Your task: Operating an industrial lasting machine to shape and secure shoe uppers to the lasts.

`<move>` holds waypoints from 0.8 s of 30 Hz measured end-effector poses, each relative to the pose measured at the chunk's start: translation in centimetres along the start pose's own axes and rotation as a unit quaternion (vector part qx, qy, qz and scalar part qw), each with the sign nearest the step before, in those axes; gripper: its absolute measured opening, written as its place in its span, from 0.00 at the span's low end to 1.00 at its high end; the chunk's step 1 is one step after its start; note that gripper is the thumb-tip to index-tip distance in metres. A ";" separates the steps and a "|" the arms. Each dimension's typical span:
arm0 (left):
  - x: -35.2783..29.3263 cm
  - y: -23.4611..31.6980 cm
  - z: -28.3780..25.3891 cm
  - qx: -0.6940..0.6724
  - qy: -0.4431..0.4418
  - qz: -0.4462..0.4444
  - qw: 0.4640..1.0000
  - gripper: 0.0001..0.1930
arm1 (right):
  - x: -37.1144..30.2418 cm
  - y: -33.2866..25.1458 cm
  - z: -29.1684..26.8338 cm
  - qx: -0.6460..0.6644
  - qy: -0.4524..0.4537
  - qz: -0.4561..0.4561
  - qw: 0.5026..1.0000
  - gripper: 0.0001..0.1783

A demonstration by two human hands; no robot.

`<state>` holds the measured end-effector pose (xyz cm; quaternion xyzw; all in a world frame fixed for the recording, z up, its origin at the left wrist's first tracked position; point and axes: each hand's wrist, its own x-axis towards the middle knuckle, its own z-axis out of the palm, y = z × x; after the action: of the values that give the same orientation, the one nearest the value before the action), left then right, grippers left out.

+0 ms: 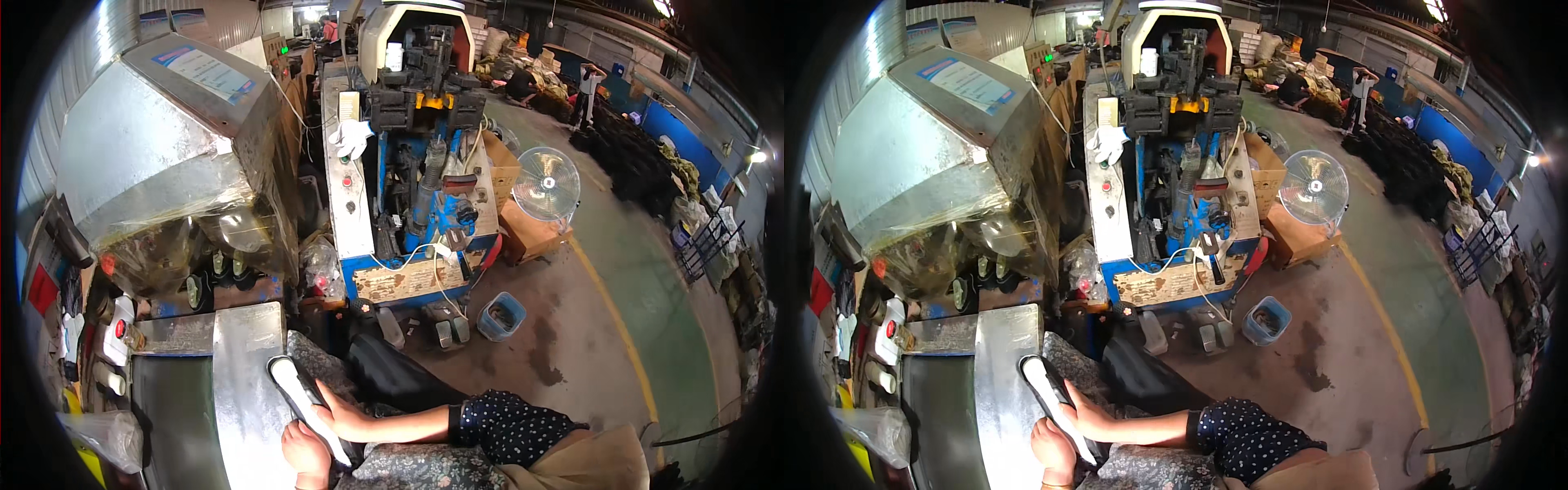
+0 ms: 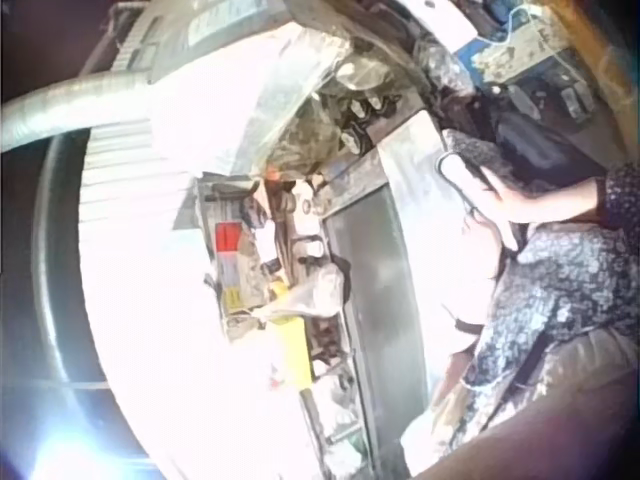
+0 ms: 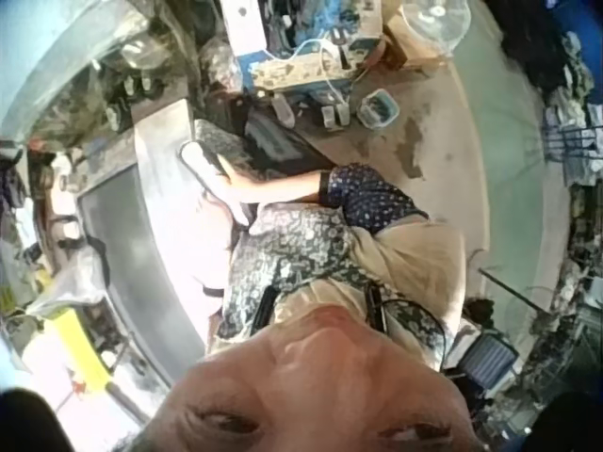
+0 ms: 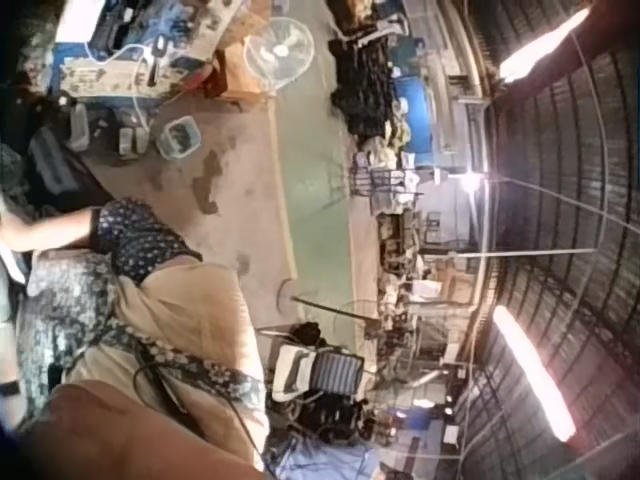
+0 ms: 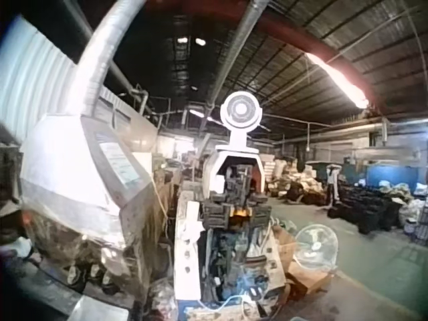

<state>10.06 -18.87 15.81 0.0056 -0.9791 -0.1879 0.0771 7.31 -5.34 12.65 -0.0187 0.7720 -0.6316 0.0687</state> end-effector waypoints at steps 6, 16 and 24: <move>1.7 -2.7 3.0 -0.800 -0.070 -0.326 0.499 0.26 | 0.8 -1.9 -1.5 0.126 -0.128 -0.005 0.984 0.38; 4.7 3.9 -1.6 -0.802 -0.103 -0.187 0.558 0.34 | 0.4 -4.8 -10.2 0.173 -0.230 -0.112 0.951 0.48; 0.5 3.2 -2.1 -0.191 -0.105 0.194 0.956 0.19 | 1.0 -9.8 -29.0 0.054 0.034 -0.130 0.989 0.37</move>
<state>9.95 -16.65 18.99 -0.2192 -0.9097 -0.3526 0.0089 1.99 20.73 27.72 -0.0935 0.7296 -0.6763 -0.0392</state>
